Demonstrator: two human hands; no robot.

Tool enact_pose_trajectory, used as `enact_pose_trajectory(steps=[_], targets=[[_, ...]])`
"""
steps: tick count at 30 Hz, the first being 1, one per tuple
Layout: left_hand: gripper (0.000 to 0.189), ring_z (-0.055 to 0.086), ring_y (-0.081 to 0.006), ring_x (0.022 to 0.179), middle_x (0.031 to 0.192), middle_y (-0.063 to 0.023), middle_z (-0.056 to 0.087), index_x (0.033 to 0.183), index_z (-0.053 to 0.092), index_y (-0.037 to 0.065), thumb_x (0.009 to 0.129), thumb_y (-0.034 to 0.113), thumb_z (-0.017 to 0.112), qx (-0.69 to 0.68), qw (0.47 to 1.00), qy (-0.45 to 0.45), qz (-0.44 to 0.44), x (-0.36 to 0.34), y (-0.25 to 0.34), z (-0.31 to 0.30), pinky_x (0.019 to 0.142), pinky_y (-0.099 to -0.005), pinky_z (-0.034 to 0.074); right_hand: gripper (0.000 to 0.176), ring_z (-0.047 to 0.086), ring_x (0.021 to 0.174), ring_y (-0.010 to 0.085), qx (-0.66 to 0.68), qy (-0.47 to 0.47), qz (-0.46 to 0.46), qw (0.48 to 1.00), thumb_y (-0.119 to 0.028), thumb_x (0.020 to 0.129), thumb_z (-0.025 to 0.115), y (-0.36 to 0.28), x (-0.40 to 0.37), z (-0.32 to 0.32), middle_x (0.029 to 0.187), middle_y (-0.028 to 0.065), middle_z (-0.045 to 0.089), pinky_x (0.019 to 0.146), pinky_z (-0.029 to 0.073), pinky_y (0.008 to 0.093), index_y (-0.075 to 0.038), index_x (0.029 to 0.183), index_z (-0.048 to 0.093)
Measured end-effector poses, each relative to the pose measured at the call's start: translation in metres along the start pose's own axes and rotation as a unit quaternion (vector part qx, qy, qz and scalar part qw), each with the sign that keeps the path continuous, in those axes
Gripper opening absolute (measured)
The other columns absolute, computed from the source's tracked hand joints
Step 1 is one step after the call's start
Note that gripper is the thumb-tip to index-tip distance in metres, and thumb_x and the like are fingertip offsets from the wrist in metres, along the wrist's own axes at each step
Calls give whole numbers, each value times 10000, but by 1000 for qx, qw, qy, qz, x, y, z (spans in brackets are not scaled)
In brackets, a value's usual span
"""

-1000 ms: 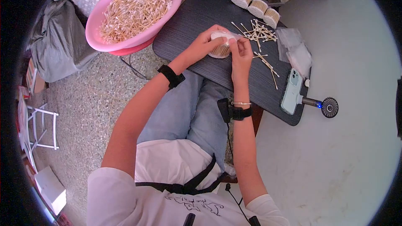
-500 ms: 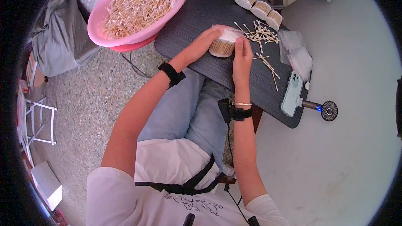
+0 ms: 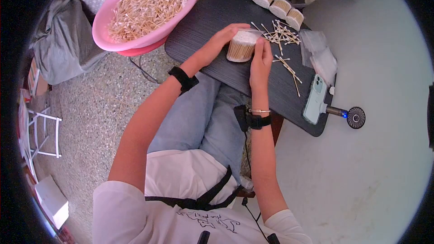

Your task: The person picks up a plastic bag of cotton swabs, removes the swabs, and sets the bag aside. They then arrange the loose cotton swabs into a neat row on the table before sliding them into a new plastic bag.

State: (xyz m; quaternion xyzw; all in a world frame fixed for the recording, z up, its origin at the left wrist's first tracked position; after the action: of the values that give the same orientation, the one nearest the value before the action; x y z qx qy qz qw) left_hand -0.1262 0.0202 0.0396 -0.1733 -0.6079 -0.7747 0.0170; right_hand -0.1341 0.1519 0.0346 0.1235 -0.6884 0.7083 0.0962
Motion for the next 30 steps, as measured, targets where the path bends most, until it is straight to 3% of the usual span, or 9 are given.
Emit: enact_pose_trajectory(steps=[5,8,14,20,30], targets=[[363,550,-120,1065,1155,-65,605,1262,521,41,962,244,543,36,999,5,8,3,-3,1,937,-278,424,317,526,881,101,14,21,7,1000,-295,998,476,2,0,-4,938,42,589,799,434,257,6,1028,572],[258,571,-97,986,1087,-45,628,1160,553,51,945,193,578,-29,998,53,14,0,4,-5,872,-261,451,310,534,880,101,9,30,2,1000,-287,996,482,1,0,-5,938,46,593,794,436,251,9,1033,568],[195,535,-50,906,1029,-26,630,982,539,46,981,240,519,63,995,69,40,0,0,-15,812,-223,435,258,546,869,105,53,23,9,998,-233,972,537,-9,-2,3,941,62,605,786,440,247,12,1050,562],[187,547,-31,818,871,5,622,931,548,56,964,240,553,30,995,86,29,1,-11,-25,716,-206,452,210,539,795,77,58,-15,1,998,-201,925,622,-5,-1,7,864,31,602,720,436,225,2,962,582],[185,561,-29,807,879,-7,646,976,586,56,948,239,581,-37,995,84,-31,-1,-9,-15,691,-197,450,230,447,650,26,24,29,-4,999,-203,915,639,-1,-1,-8,697,-42,528,575,356,194,-27,784,573]])
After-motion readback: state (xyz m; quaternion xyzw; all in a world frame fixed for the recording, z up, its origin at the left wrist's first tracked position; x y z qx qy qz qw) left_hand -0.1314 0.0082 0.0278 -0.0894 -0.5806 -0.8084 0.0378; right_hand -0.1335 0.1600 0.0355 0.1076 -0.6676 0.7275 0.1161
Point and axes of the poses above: each hand's wrist, its own x-axis towards the middle knuckle, its own z-axis out of the palm, y = z × x, the point moved 10 cm from there along x, towards the middle knuckle
